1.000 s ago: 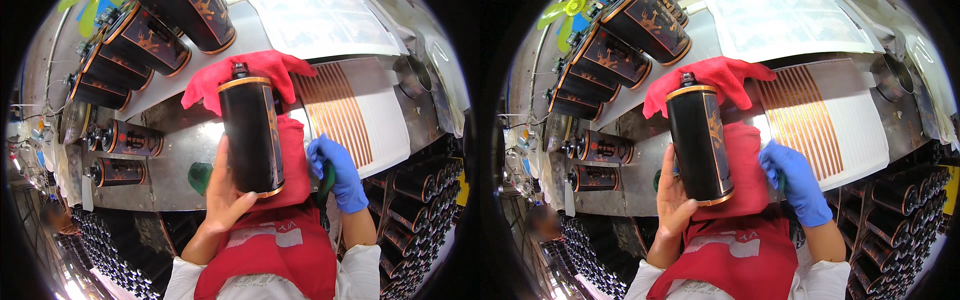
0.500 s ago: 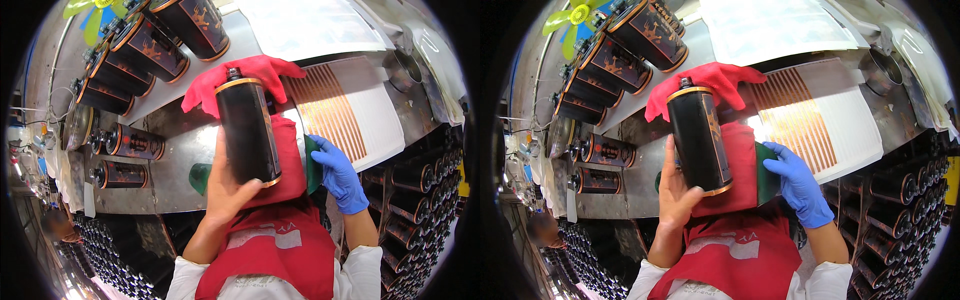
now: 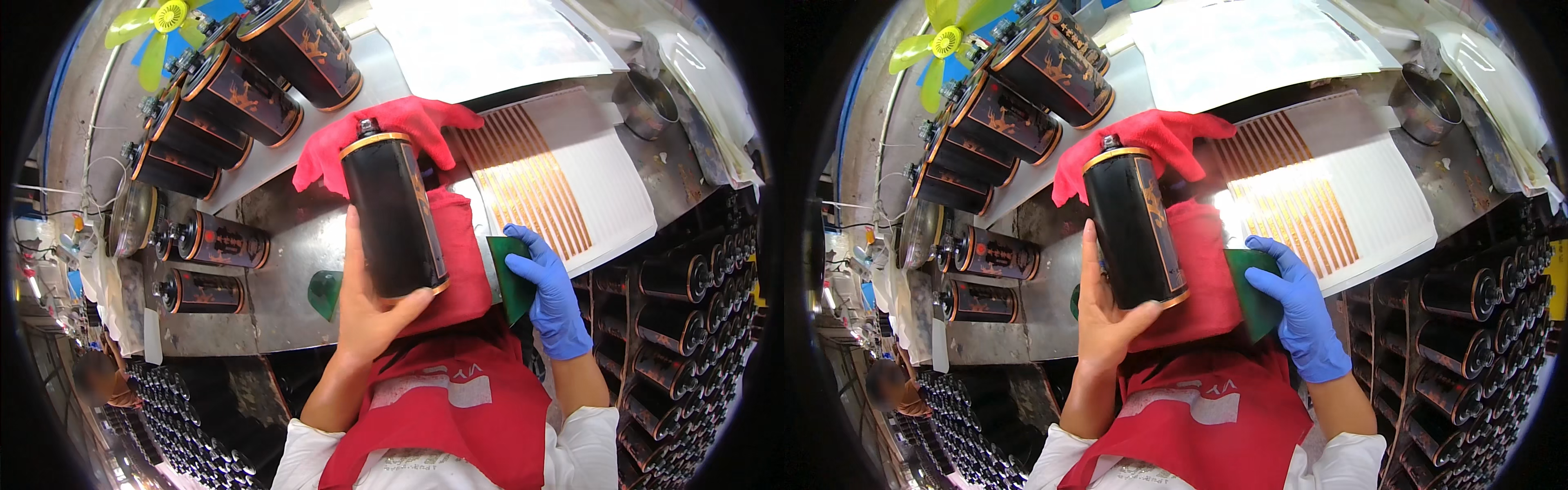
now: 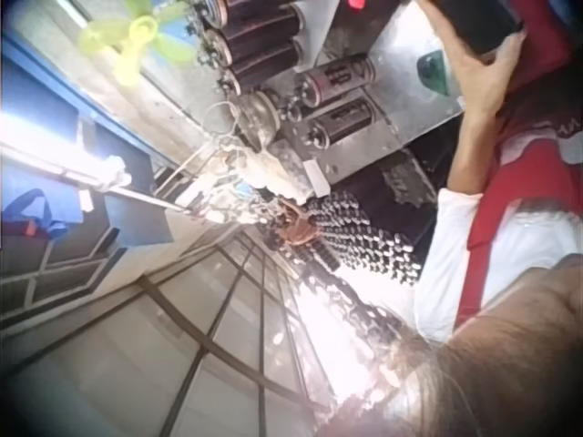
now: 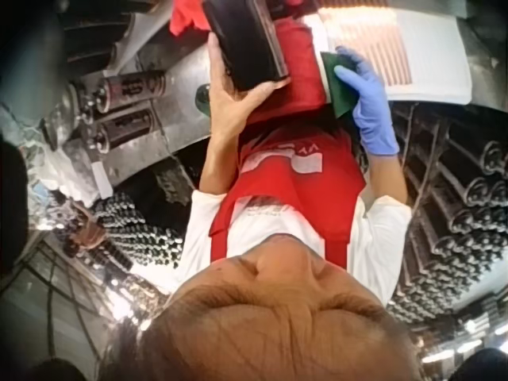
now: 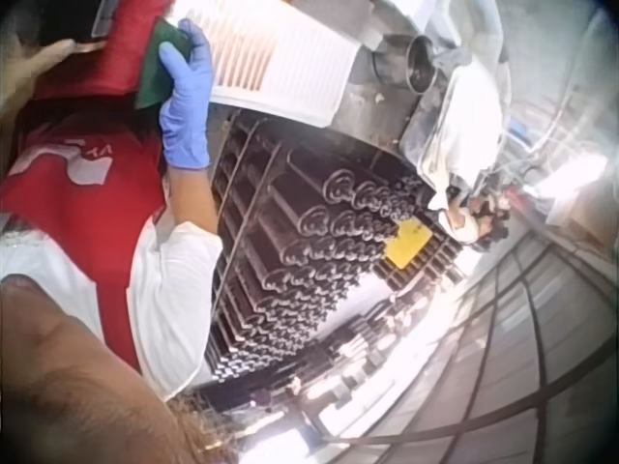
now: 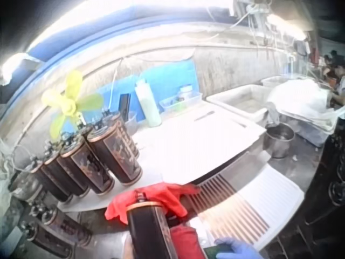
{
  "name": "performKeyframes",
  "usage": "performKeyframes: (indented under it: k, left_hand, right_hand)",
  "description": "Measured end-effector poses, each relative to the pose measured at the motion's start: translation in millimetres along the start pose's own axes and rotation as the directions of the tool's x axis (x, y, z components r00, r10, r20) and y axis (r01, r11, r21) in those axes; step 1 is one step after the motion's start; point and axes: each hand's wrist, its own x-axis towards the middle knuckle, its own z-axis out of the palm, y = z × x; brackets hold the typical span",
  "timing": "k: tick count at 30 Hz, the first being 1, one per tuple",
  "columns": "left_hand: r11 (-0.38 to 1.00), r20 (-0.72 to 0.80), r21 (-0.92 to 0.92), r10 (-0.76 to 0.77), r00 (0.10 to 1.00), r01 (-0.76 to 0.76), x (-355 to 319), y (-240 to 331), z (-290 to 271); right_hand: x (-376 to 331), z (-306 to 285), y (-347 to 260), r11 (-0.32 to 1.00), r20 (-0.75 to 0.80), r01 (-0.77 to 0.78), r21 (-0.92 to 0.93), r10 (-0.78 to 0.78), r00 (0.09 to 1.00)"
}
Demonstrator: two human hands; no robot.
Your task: The person applies printed stickers and copper foil strips to black cylindrical cans. They wipe the cans with a green sponge, align and press the stickers, then wrap and smooth copper strips around the top and bottom rims. Finished cans are placed on a nearby shelf.
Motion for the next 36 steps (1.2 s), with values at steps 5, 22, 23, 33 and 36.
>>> performKeyframes:
  k: [5, 22, 23, 33, 36]
  left_hand:
    - [0.986, 0.036, 0.144, 0.083, 0.996, -0.087, 1.0, -7.7, -8.5]
    - [0.986, 0.078, 0.162, 0.013, 0.997, -0.026, -0.4, -4.0, -12.7]
    - [0.978, 0.11, 0.201, 0.029, 0.993, -0.051, 0.1, -4.7, -16.3]
    - [0.995, 0.036, 0.09, 0.033, 0.999, -0.036, -0.3, -4.7, -9.0]
    - [1.0, 0.043, -0.01, 0.024, 0.999, -0.024, -0.3, -5.0, -12.3]
  right_hand:
    - [-0.6, 0.7, -1.3, 0.999, -0.027, 0.038, -0.019, -0.038, 0.999]
    - [-15.8, 8.1, 8.6, 0.979, -0.085, 0.143, -0.148, -0.157, 0.984]
    - [-16.2, 7.7, 9.1, 0.979, -0.085, 0.14, -0.149, -0.154, 0.984]
    - [-16.9, 5.1, 12.7, 0.981, -0.103, 0.114, -0.157, -0.131, 0.986]
    - [-16.4, 1.2, 13.0, 0.985, -0.113, 0.111, -0.131, -0.127, 0.985]
